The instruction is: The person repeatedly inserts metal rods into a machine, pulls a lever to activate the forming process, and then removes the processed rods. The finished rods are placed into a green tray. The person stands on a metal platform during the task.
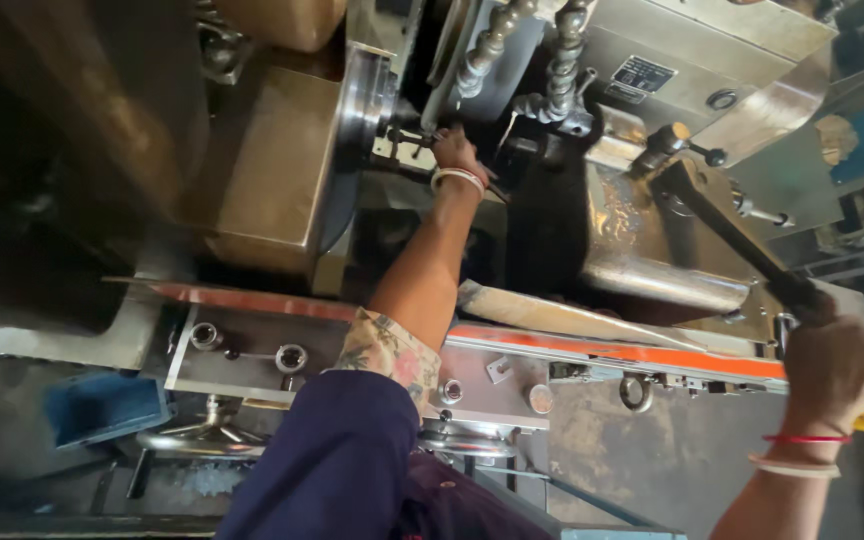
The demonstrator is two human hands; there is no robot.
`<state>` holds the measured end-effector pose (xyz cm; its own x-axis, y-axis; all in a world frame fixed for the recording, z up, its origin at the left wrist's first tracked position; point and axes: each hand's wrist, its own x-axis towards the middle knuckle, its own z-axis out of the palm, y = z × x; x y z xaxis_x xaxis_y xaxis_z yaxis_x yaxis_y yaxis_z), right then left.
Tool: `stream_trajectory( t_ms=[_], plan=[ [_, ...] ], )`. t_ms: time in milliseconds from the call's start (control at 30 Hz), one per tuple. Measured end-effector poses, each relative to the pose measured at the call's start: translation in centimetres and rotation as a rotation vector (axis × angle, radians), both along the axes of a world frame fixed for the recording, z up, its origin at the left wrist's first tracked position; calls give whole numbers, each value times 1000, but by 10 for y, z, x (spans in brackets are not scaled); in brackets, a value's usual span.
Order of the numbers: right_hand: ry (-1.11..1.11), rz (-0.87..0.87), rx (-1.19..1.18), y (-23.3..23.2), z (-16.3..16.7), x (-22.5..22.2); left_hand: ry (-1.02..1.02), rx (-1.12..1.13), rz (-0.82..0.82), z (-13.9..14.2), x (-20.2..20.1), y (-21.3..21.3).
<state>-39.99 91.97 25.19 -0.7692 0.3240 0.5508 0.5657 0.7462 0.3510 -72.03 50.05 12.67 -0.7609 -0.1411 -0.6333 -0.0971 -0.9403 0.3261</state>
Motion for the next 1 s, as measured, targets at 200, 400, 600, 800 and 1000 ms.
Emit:
stream_trajectory(
  t_ms=[200,400,600,800,1000],
  plan=[
    [98,297,-243,73,2,-46,-49,78,-19,-18,12,-9],
    [115,182,-249,76,-5,-49,-123,111,-123,-18,18,-28],
    [110,95,-166,63,10,-49,353,61,199,-23,25,-19],
    [63,59,-83,57,13,-47,526,359,192,-14,26,-18],
    [35,52,-48,59,12,-46,594,417,194,-14,21,-16]
  ],
)
